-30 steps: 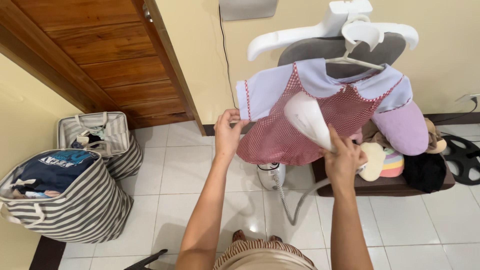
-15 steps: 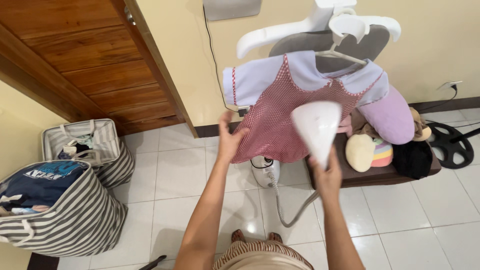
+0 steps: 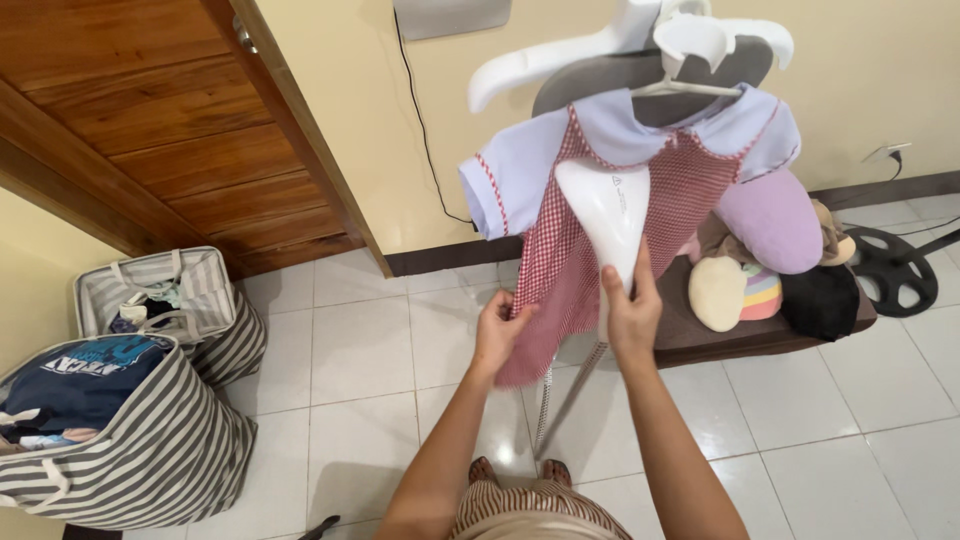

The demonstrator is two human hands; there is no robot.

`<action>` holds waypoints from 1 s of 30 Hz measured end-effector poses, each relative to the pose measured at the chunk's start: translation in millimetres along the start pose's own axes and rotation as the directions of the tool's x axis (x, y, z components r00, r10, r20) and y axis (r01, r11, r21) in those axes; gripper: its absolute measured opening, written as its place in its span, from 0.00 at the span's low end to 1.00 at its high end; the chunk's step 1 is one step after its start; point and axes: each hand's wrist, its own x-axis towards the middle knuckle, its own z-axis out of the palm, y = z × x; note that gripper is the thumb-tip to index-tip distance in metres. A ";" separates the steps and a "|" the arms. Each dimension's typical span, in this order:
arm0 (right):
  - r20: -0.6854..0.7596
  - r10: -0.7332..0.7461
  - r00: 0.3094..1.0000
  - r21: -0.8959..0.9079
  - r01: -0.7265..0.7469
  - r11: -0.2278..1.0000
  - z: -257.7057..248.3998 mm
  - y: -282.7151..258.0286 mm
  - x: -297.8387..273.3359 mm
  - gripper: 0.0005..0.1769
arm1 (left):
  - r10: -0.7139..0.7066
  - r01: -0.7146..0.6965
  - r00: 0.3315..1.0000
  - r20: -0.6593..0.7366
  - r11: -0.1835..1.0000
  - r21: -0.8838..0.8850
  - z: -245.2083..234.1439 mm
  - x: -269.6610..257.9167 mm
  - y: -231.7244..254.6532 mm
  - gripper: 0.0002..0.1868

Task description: The person uses a handheld garment steamer to smooth a red-and-white checkered dress hanging on a hanger. They move the steamer over the bodice, sleeves, and skirt, occasionally adjusting the fabric with their other hand.

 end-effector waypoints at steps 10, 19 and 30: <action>0.111 0.504 0.856 -0.098 -0.496 0.863 35.4 4.7 -95.8 0.41 | -0.216 0.171 0.973 0.075 0.905 0.388 -18.5 -41.3 -10.3 0.20; -0.052 0.130 0.990 -0.130 -0.135 0.982 37.4 26.7 -41.3 0.39 | -0.472 0.441 0.880 0.062 0.857 0.265 -56.9 -81.1 -94.4 0.20; 0.333 0.522 0.785 -0.255 -0.458 0.851 58.5 60.2 -152.5 0.43 | -0.548 0.465 0.813 -0.196 0.814 -0.349 -99.7 -78.6 -116.3 0.11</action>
